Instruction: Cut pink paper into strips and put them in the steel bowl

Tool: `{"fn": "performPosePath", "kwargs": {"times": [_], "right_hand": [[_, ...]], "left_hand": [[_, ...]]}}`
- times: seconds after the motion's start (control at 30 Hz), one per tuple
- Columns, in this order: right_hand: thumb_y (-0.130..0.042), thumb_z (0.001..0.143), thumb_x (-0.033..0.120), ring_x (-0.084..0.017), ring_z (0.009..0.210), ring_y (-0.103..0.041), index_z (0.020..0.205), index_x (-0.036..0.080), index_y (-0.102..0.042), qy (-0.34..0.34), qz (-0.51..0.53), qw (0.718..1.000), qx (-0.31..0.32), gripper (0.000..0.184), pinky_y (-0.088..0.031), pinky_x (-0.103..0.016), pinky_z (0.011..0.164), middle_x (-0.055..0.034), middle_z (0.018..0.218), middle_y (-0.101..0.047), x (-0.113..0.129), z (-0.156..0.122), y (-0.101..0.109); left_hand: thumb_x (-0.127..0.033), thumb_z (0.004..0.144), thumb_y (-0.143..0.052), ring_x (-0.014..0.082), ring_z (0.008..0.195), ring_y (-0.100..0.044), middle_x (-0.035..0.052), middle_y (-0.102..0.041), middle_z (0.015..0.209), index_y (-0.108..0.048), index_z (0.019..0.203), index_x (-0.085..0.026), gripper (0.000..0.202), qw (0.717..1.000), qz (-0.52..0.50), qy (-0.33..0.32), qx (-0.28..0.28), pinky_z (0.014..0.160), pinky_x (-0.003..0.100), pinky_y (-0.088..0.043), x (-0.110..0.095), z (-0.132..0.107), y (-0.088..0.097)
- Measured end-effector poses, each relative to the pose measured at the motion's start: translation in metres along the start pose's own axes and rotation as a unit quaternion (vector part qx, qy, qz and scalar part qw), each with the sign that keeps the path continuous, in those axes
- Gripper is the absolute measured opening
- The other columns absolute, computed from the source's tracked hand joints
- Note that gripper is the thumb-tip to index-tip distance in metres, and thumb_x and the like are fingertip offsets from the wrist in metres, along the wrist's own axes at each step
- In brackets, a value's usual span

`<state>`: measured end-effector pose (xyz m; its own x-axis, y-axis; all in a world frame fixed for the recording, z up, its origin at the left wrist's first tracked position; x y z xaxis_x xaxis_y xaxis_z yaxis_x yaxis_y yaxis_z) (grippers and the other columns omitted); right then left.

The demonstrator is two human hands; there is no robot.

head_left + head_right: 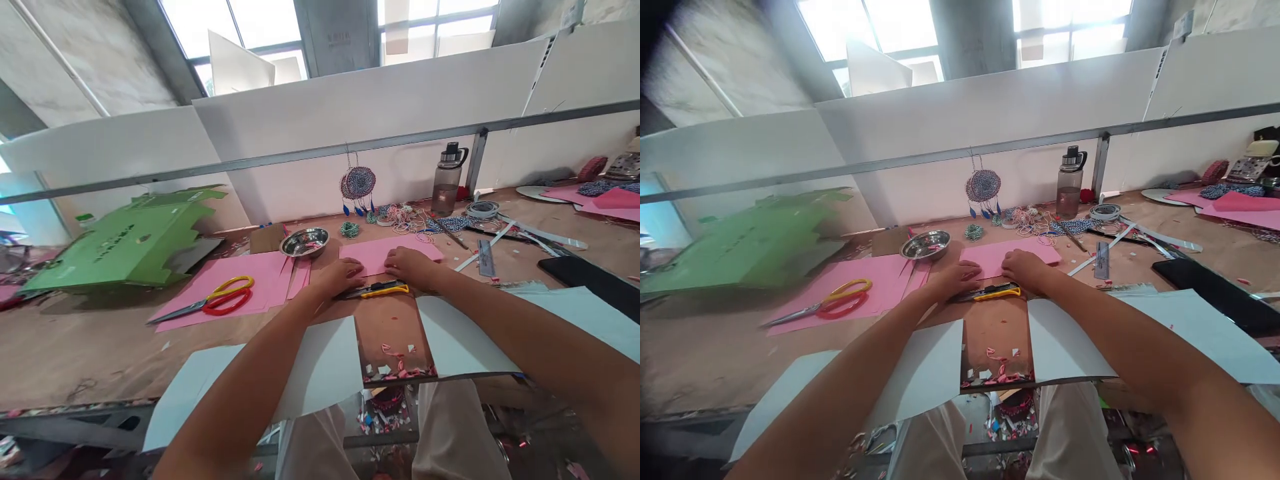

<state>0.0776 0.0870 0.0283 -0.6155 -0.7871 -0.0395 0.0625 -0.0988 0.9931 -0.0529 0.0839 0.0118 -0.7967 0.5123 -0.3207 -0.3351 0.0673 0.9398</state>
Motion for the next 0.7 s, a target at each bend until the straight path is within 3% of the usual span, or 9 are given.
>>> {"fn": "performPosePath", "kwargs": {"times": [0.17,0.3,0.43,0.53,0.7], "right_hand": [[-0.045,0.094,0.016,-0.023,0.091,-0.061,0.096,0.01,-0.069,0.007,-0.072,0.997,0.006,0.024,-0.039,-0.031,0.077,-0.0161,0.099,-0.068,0.009,0.002,0.001],[-0.042,0.098,0.023,-0.022,0.091,-0.059,0.094,0.013,-0.068,-0.038,-0.016,0.998,-0.053,0.028,-0.037,-0.03,0.075,-0.0147,0.099,-0.068,0.002,0.0,0.013],[-0.047,0.096,0.03,-0.022,0.093,-0.059,0.095,0.016,-0.069,-0.053,0.05,0.996,-0.05,0.027,-0.036,-0.029,0.074,-0.0117,0.1,-0.07,-0.006,-0.004,0.011],[-0.055,0.091,0.031,-0.022,0.096,-0.06,0.096,0.018,-0.072,-0.06,0.106,0.992,-0.028,0.022,-0.038,-0.027,0.076,-0.0102,0.103,-0.071,-0.021,-0.007,0.003],[-0.059,0.084,0.024,-0.02,0.085,-0.061,0.089,0.02,-0.076,-0.132,0.134,0.982,-0.002,0.017,-0.038,-0.026,0.071,-0.0071,0.096,-0.073,-0.063,-0.015,-0.004]], "left_hand": [[-0.04,0.084,-0.066,0.0229,0.111,-0.061,0.0087,-0.069,0.118,-0.071,0.111,-0.021,0.033,1.0,0.001,0.0,-0.017,0.099,0.031,-0.044,0.0,0.004,0.002],[-0.03,0.086,-0.062,0.0222,0.103,-0.064,0.0063,-0.073,0.108,-0.075,0.102,-0.023,0.022,0.996,0.005,0.067,-0.05,0.094,0.031,-0.046,0.008,0.003,0.01],[-0.024,0.084,-0.061,0.0223,0.098,-0.066,0.0053,-0.075,0.099,-0.078,0.094,-0.023,0.02,0.989,0.002,0.133,-0.059,0.09,0.03,-0.047,0.02,-0.005,0.018],[-0.024,0.082,-0.063,0.02,0.089,-0.067,0.0034,-0.076,0.092,-0.078,0.089,-0.023,0.017,0.985,-0.034,0.158,-0.059,0.081,0.027,-0.048,0.027,-0.016,0.023],[-0.028,0.078,-0.066,0.0174,0.073,-0.065,0.0019,-0.075,0.079,-0.079,0.082,-0.021,0.015,0.974,-0.056,0.206,-0.081,0.065,0.024,-0.046,0.031,-0.035,0.034]]}}
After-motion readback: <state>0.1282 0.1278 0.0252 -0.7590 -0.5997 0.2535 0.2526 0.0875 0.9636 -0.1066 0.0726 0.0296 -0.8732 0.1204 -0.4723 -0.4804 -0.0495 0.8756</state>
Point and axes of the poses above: each hand's wrist, its own z-axis towards the middle knuckle, its own y-axis out of the back of the hand, x = y × z, the point moved 9 cm from there along z, towards the middle knuckle
